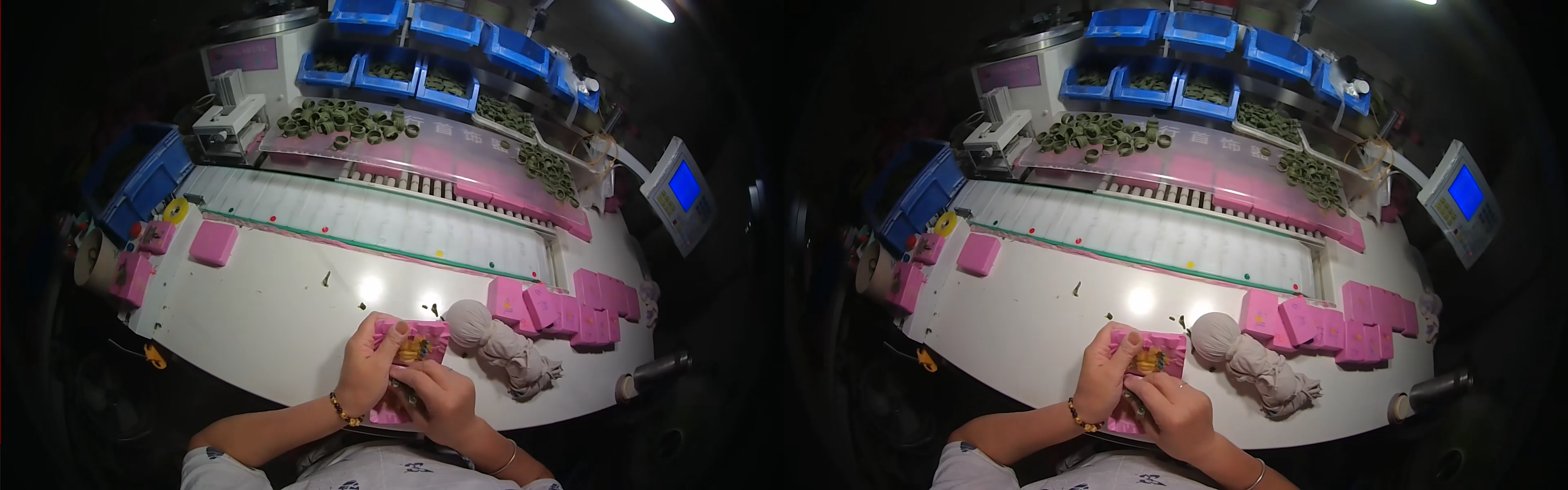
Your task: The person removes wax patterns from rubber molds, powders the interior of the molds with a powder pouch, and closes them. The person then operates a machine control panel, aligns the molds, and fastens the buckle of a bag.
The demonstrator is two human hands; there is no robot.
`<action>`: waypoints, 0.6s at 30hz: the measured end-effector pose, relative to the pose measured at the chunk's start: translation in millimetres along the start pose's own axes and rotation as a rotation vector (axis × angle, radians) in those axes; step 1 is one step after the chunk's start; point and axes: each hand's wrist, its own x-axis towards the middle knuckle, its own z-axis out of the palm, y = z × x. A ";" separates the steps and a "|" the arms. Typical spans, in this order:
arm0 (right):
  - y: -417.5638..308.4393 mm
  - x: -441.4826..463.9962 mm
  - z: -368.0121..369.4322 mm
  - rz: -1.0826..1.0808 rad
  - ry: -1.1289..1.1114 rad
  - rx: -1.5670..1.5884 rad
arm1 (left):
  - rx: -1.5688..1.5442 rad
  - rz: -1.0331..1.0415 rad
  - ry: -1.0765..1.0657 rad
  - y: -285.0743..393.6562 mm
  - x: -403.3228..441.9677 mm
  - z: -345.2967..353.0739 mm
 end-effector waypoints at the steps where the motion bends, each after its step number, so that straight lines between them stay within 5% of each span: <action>1: -0.3 0.8 -0.3 -0.045 0.025 0.027 | 0.005 0.003 0.013 0.7 0.4 -0.7; 8: -8.8 6.6 -22.0 -0.291 0.114 0.203 | 0.004 0.031 0.040 5.9 4.1 -5.4; 10: -18.1 8.2 -50.0 -0.290 -0.009 0.256 | 0.060 0.072 0.048 2.0 5.1 -7.8; 13: -21.6 17.4 -46.7 -0.262 0.324 0.225 | 0.150 0.303 0.018 9.8 -1.5 -1.5; 14: -11.1 18.9 -41.6 -0.213 0.400 0.300 | 0.177 0.410 0.005 13.2 -3.2 1.4; 17: -5.0 14.6 -42.2 0.548 0.431 1.140 | 0.512 0.866 -0.206 11.8 5.7 -14.1; 18: -0.9 17.9 -45.3 0.643 0.404 1.232 | 0.674 0.895 -0.313 11.4 2.8 -20.7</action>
